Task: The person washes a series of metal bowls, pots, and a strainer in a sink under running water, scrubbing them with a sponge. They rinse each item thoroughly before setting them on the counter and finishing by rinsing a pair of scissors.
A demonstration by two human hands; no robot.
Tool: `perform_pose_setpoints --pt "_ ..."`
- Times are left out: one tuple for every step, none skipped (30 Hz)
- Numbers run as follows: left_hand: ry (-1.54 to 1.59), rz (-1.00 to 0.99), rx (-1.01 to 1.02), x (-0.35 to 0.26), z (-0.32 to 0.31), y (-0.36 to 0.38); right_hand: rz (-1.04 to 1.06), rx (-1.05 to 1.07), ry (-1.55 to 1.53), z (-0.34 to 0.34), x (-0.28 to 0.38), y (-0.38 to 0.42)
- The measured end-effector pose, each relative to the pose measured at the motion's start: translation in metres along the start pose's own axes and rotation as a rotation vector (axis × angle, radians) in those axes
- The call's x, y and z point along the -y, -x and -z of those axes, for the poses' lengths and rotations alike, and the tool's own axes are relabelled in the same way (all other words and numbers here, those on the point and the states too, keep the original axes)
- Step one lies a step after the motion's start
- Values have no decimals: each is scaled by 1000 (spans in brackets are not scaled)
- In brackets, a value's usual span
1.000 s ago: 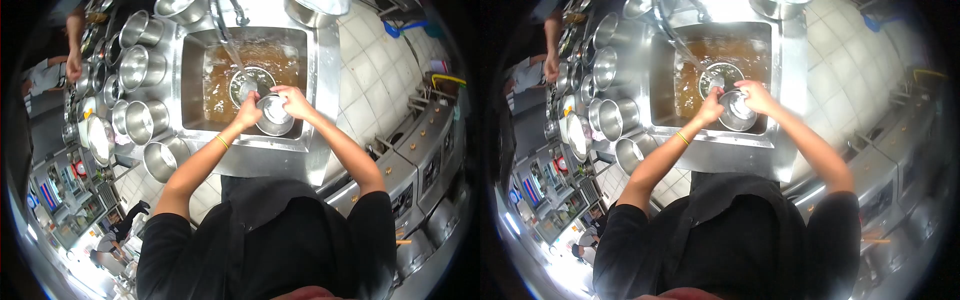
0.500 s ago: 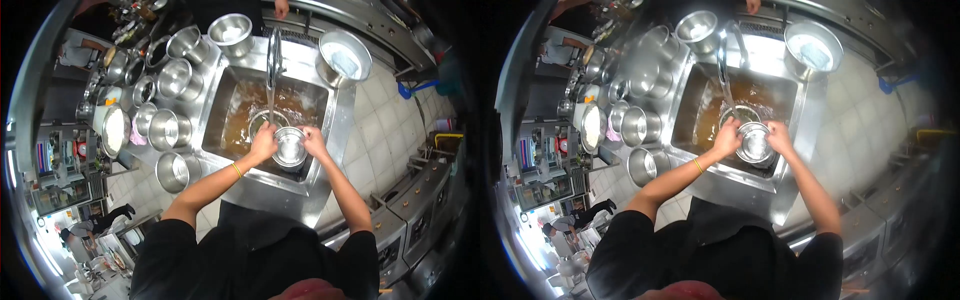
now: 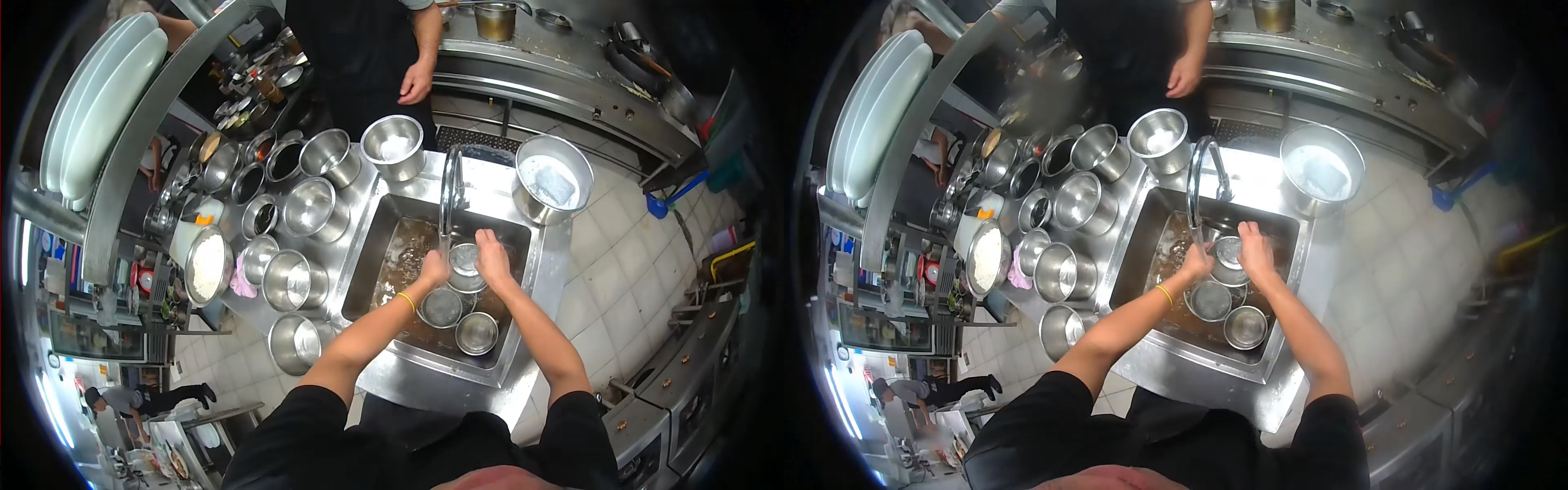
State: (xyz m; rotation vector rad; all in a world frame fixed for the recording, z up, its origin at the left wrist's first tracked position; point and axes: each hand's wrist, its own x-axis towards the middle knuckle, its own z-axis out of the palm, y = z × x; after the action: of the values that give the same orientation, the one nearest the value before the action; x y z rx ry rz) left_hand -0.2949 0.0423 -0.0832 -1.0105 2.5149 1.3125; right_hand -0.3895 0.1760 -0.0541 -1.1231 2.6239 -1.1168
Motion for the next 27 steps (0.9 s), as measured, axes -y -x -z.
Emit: perform_pose_setpoints --pt "-35 -121 -142 0 -7 4 -14 4 -8 2 -4 0" --pt "-71 -236 -279 1 -15 10 -60 -24 -25 0 -12 0" --pt "-106 -354 -418 0 -20 14 -62 -24 -22 -6 -19 -1" --pt "-106 -355 -413 -13 -13 27 -108 -30 -44 -12 -26 0" --pt "-297 -525 -376 -24 -6 44 -160 -37 -67 -17 -34 3" --pt "-489 -699 -326 -31 0 57 -181 -42 -67 -22 -36 5" --pt "-493 -710 -296 -26 -2 62 -262 -30 -98 -27 -34 6" --pt "-598 -694 -48 -19 -4 62 -342 -24 -129 -30 -33 5" --pt "-705 -673 196 -10 -4 59 -365 -44 -134 -32 -31 5" --pt "-765 -808 134 3 -3 50 -321 25 -134 -35 -29 4" --pt "-770 -823 147 13 -6 41 -274 95 -132 -35 -26 3" --pt "-732 -656 211 5 -1 37 -287 82 -132 -28 -20 2" --pt "-691 -482 269 0 3 35 -244 75 -153 -12 -9 1" --pt "-610 -586 149 10 3 26 -197 69 -172 10 6 -3" --pt "-609 -591 154 13 0 20 -180 45 -113 47 26 -12" --pt "-471 -485 130 11 -1 11 -49 -44 -85 71 23 -22" --pt "-331 -376 102 10 -1 6 -87 -177 17 104 32 -34" --pt "-265 -313 92 6 -2 3 4 -338 -12 115 8 -52" --pt "-262 -315 85 0 -3 4 -4 -384 24 132 -11 -71" --pt "-166 -242 125 -9 -1 8 -7 -430 59 151 -29 -90" --pt "-71 -169 165 -16 1 11 -21 -390 174 152 -64 -109" --pt "-91 -181 195 -19 1 11 -33 -349 287 149 -95 -122" --pt "-88 -177 183 -16 0 10 -21 -347 282 151 -103 -124" --pt "-86 -217 327 -10 -1 4 -147 -94 411 154 -108 -127" --pt "-83 -259 466 -1 -1 -5 -268 158 539 156 -111 -135" --pt "-9 -228 550 10 -1 -12 -254 158 540 154 -115 -140" --pt "-4 -226 544 24 -6 -16 -237 235 553 149 -121 -143"
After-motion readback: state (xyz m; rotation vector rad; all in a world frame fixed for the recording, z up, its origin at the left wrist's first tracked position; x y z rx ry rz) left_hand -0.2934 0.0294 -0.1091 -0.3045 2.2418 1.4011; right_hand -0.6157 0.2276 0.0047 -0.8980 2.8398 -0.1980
